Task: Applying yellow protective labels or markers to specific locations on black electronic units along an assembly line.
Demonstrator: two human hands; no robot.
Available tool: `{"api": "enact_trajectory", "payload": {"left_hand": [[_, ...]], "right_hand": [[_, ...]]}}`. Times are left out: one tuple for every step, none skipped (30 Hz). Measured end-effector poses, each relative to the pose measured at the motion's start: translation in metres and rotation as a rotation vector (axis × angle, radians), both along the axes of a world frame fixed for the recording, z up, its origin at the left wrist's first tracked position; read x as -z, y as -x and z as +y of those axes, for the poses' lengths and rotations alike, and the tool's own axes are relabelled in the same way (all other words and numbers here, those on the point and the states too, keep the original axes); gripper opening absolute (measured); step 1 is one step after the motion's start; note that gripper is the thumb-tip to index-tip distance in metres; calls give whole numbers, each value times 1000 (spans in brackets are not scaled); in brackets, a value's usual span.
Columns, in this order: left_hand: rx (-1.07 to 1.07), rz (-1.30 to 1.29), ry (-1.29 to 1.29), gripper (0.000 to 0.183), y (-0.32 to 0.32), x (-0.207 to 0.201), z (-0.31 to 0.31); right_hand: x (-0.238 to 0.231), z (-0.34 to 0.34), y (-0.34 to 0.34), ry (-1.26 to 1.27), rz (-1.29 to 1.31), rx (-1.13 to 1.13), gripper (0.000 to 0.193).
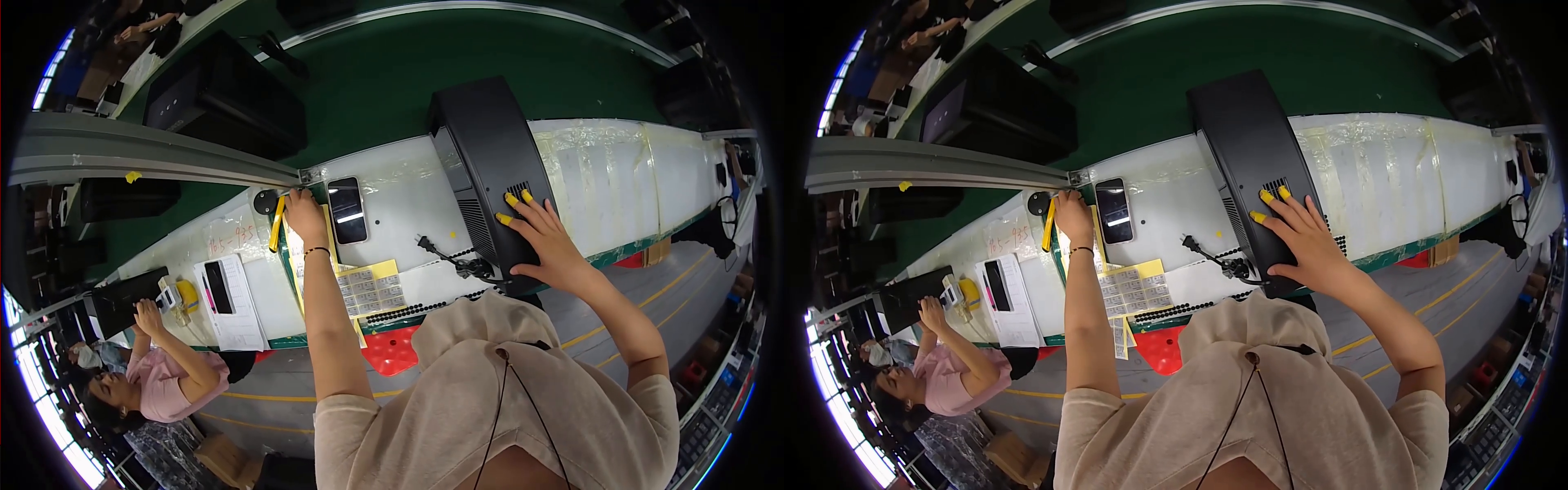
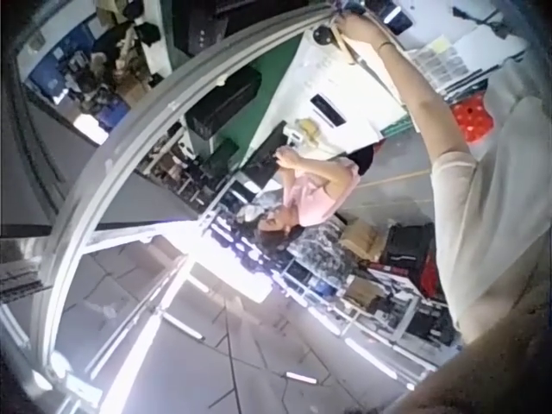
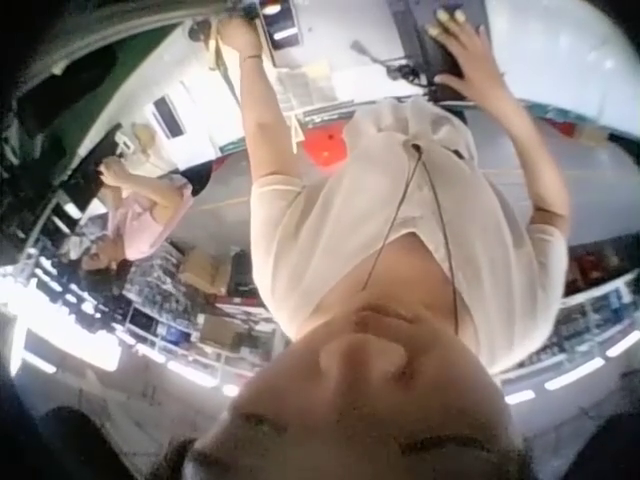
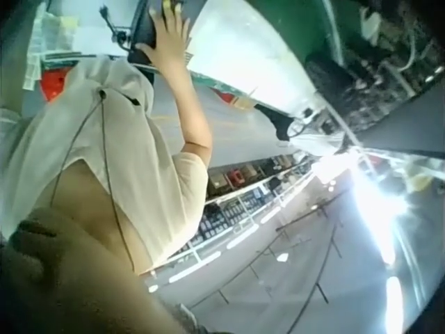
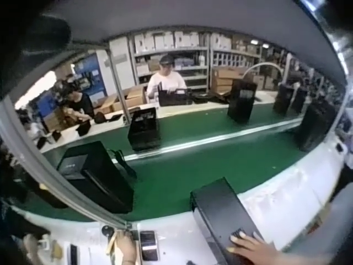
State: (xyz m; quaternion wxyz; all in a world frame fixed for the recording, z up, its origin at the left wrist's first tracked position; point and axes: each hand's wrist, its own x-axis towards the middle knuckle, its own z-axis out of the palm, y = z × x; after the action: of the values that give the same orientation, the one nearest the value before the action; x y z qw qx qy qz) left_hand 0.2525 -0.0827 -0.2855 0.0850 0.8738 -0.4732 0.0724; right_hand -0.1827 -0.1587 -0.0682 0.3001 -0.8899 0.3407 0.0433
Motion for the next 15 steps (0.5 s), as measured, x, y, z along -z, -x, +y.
{"api": "enact_trajectory", "payload": {"left_hand": [[-29, 11, -31, 12, -1, -1, 0], [36, -41, -76, 12, -2, -2, 0], [132, -128, -61, 11, -4, -4, 1], [102, -93, -120, 11, -5, -5, 2], [127, -81, -123, 11, -6, -7, 2], [178, -94, -72, 11, -6, -9, 3], [151, -68, -122, 11, -3, -13, 3], [107, 78, 50, 11, 2, -17, 3], [61, 244, 208, 11, 8, -25, 2], [62, 220, 227, 11, 16, -34, 0], [91, 357, 432, 11, 30, -46, -1], [114, 510, 615, 11, 47, -59, -1], [76, 798, 713, 10, 70, -74, 6], [55, 990, 782, 11, 92, -89, 12], [89, 1164, 888, 14, 112, -106, 18]], "right_hand": [[0, 0, 0, 24, -27, -3, 71], [-1, 0, 0, 5, -5, -6, 71], [-1, 0, 0, -1, -3, -5, 71], [-2, 0, 0, 16, -28, 0, 71], [-2, 0, 0, -6, -2, -2, 71], [-3, 0, 0, -6, -9, -3, 70], [-3, 0, 0, 13, -38, -3, 70], [-4, 0, 0, 0, -16, -4, 70], [-5, 1, -1, 8, -24, -4, 67], [-6, 2, -2, 33, -49, 8, 64], [-8, 4, -5, 20, -38, -1, 64], [-8, 6, -9, 6, -161, -11, 61], [-10, 10, -13, -14, -273, -6, 58], [-11, 15, -19, 18, -385, 1, 45], [-12, 19, -25, 16, -382, 1, 45]]}}
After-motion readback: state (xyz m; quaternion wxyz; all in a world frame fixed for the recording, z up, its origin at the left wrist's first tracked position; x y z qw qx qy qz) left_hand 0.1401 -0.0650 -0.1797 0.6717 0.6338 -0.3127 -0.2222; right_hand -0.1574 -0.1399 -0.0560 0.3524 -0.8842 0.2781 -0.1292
